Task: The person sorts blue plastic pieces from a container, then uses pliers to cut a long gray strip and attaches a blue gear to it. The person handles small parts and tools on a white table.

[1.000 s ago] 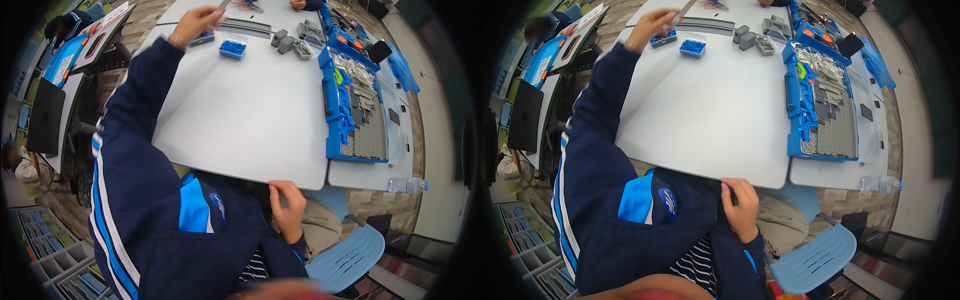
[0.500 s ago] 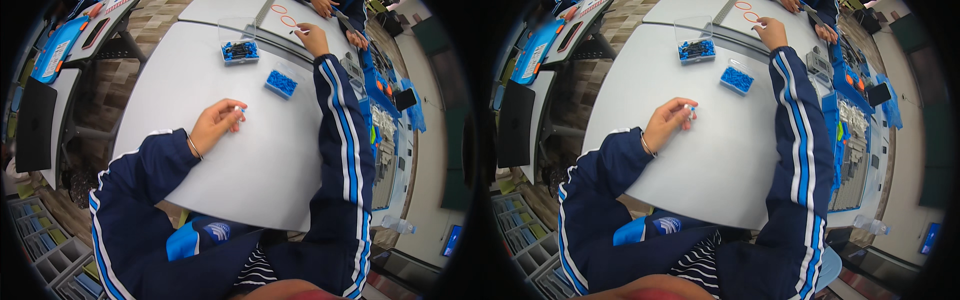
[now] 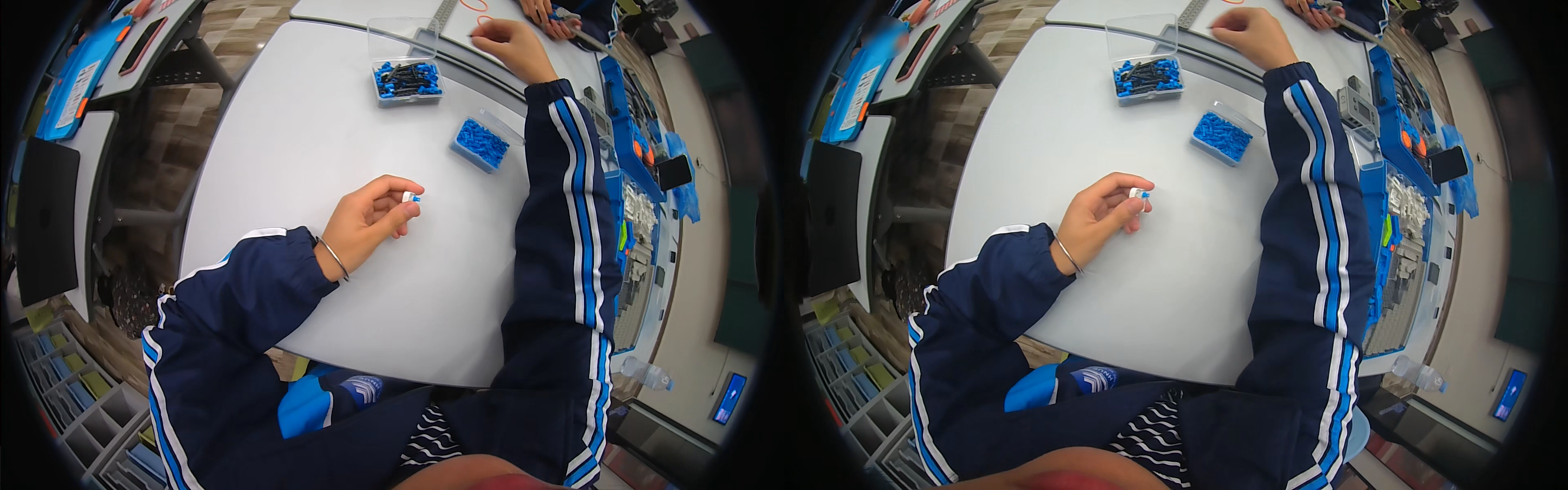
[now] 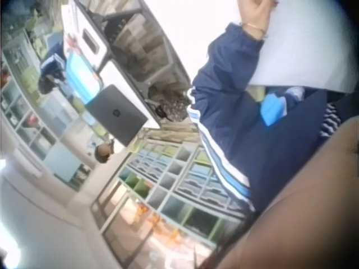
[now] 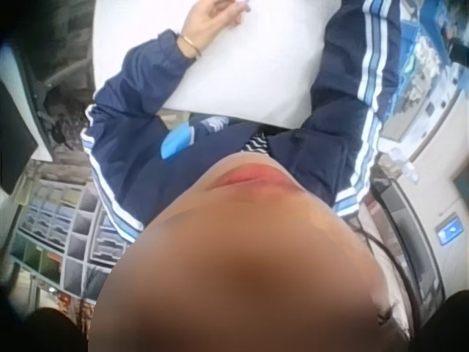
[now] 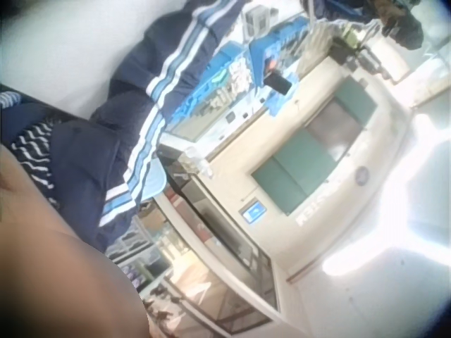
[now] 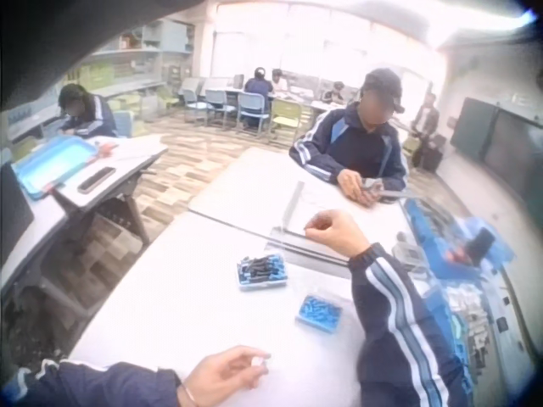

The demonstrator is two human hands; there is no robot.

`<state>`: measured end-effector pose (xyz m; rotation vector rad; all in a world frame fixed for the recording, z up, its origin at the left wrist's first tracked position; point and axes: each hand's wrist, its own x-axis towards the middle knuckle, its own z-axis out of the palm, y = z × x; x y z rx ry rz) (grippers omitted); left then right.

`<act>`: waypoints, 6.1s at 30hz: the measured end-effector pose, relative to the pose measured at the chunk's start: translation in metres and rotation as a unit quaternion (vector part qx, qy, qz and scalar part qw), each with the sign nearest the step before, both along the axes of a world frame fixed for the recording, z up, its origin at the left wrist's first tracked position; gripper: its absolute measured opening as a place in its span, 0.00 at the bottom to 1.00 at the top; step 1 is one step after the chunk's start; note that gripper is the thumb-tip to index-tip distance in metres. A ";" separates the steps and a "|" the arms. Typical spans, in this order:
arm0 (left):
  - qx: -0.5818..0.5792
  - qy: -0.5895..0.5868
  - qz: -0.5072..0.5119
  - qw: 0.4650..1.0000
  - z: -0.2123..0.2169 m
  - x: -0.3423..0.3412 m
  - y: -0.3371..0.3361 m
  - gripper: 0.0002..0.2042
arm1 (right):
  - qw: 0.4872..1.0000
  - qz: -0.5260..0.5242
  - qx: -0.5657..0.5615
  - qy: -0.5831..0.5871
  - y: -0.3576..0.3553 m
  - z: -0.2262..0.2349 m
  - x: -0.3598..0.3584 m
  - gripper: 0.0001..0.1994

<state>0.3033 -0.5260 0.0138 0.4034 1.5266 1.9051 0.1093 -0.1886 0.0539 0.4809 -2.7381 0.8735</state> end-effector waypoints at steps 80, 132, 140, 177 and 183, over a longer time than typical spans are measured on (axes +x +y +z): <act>-0.044 0.040 -0.038 0.998 -0.006 0.001 0.000 0.15 | 0.928 -0.182 0.325 0.020 0.126 0.079 -0.041 0.16; -0.101 0.262 -0.051 0.958 0.001 0.004 0.009 0.14 | 0.992 -0.028 0.075 -0.100 0.012 -0.032 0.121 0.62; -0.091 0.260 -0.058 0.960 0.000 0.003 0.009 0.14 | 0.999 -0.039 0.010 -0.011 -0.006 -0.028 0.141 0.45; -0.112 0.333 0.013 0.936 -0.005 0.006 0.013 0.14 | 0.980 -0.067 0.034 0.186 -0.047 -0.041 0.220 0.27; -0.175 0.375 0.048 0.909 -0.008 -0.012 0.019 0.12 | 0.957 -0.269 -0.062 0.090 0.008 -0.045 0.209 0.13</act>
